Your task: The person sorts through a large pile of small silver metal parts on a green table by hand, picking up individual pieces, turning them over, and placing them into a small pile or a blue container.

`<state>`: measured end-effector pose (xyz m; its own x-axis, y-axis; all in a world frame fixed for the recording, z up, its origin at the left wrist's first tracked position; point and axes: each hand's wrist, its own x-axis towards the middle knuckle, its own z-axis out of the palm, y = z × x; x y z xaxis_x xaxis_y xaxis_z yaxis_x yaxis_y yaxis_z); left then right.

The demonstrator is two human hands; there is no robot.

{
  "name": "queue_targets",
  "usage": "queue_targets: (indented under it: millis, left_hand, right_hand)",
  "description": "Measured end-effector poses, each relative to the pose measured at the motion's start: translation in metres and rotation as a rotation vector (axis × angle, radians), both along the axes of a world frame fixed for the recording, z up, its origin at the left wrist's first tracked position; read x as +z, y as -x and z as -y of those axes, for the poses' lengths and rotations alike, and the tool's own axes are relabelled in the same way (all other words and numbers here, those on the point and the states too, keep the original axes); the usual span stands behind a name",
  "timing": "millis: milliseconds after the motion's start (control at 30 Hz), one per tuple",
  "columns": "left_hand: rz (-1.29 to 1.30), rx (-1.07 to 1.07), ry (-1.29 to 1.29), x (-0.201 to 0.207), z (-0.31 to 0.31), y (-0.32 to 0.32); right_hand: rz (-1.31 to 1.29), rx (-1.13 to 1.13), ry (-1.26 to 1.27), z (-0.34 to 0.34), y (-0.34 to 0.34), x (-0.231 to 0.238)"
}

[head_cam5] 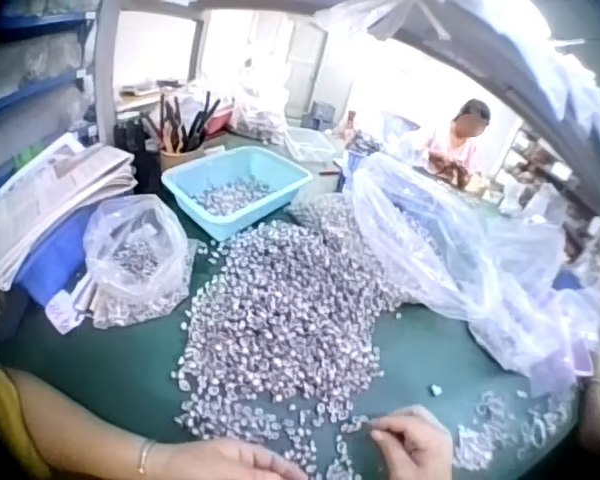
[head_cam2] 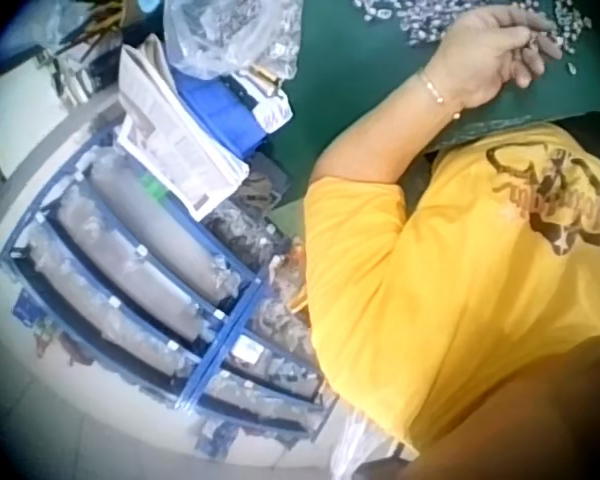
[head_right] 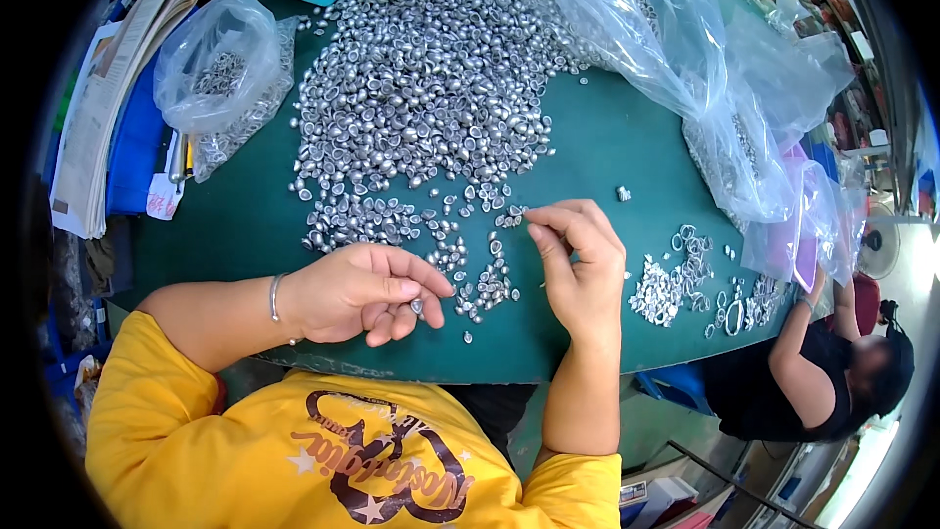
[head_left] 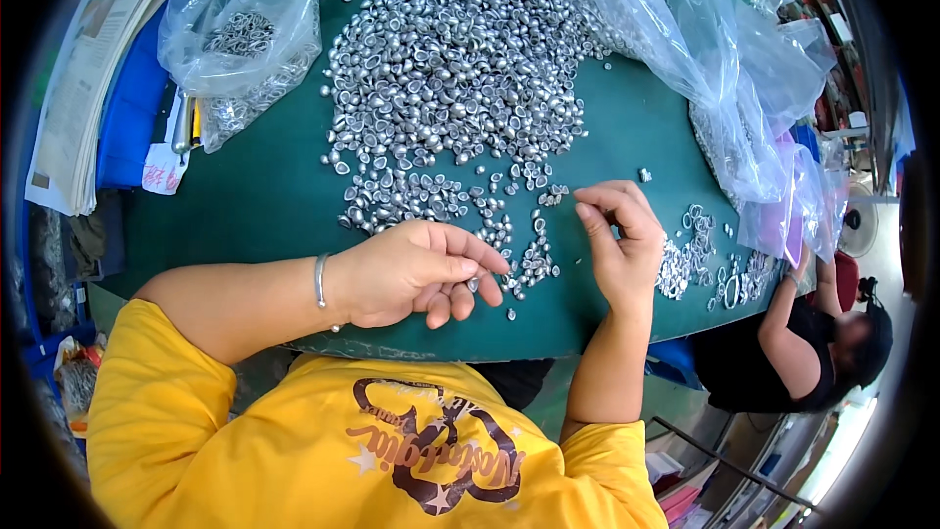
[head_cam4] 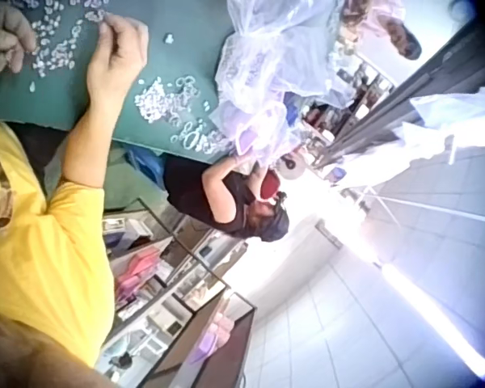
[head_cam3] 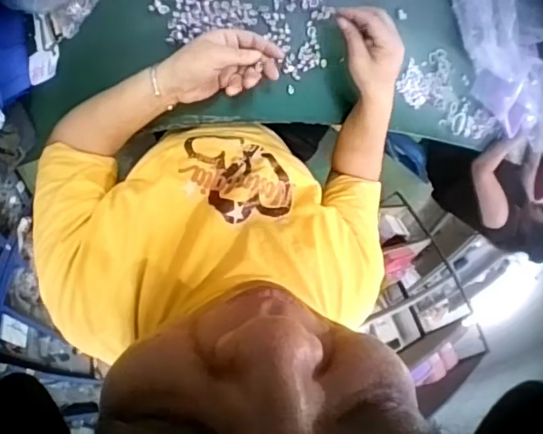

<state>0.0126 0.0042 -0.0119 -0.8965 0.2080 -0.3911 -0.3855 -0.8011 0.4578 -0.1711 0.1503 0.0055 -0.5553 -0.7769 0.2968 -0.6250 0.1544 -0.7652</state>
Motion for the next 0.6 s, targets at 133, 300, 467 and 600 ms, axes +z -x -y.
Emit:
queue_targets:
  millis: [133, 300, 467, 600]
  left_hand:
    - [0.015, 0.008, -0.004, 0.002, 0.000, 0.002]
    - [0.021, 0.008, -0.012, 0.002, 0.002, 0.001]
    - [0.015, -0.007, -0.008, 0.002, 0.002, 0.001]
    - [0.024, -0.015, 0.005, 0.004, 0.001, 0.001]
  right_hand:
    - [-0.072, 0.043, -0.187, 0.004, -0.015, -0.009]
    - [0.111, 0.078, -0.132, 0.003, -0.013, -0.005]
    - [0.646, 0.044, 0.070, -0.001, -0.018, -0.002]
    - [-0.063, 0.121, -0.095, 0.001, -0.011, -0.005]
